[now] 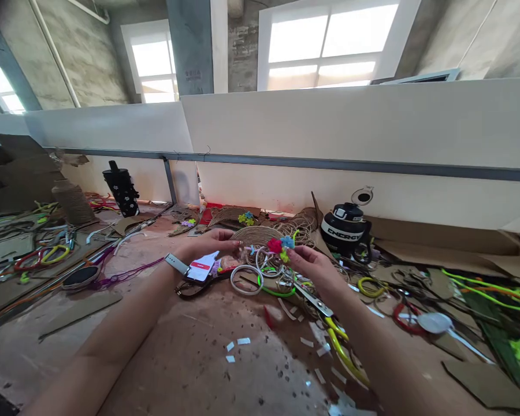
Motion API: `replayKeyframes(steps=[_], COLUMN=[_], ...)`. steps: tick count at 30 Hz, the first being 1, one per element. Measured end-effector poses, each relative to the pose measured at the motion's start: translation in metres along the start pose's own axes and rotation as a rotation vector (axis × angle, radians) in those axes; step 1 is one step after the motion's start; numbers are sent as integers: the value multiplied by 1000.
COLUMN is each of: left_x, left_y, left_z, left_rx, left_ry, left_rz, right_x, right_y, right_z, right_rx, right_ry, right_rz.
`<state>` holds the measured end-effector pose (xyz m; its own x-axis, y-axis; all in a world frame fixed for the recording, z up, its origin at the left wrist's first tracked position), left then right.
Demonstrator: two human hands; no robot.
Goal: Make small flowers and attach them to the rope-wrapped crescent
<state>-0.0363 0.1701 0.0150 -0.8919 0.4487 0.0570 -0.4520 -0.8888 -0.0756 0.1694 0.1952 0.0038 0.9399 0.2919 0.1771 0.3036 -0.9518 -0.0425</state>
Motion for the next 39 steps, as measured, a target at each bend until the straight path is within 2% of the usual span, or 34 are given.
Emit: replayKeyframes(steps=[4,8,13,17,23,25,28,32,35,39], left_x=[16,22,21,18,2,-3,0,12,-3,-46], left_y=[1,3,3,2,1,2,4,2,-1,3], left_z=[11,15,15,15,15,15,13,12,5,-3], left_rx=[-41,-50,-64,-66,-48,-20,16,-22,17,76], left_ry=[-3,-4,43,89,145,145,72,-106,-145,-230], left_rz=[99,138,150,158,110,91,110,180,84,-145], right_x=[1,6,2,-9,-34,-37,-35,-31,-37,-49], right_y=[-3,-6,-3,1,13,14,13,12,17,29], right_z=[7,9,6,6,1,-1,-1,2,2,-2], right_rx=[-31,-42,-59,-54,-52,-49,-40,-65,-74,-75], right_ry=[15,-7,19,66,76,70,54,41,111,210], right_rz=[-31,-11,-23,-93,-243,-256,-234,-254,-348,-467])
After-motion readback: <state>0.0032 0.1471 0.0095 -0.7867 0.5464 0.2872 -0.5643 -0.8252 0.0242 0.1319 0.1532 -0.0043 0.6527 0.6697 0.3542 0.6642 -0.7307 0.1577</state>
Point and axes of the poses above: each hand's wrist, its own y-axis away from the middle knuckle, its own x-axis out of the back of the hand, z = x × y, the point moved 10 cm from there along -y, towards the middle knuckle, and after that the axes turned 7 degrees about y, right-handed, at the moved point
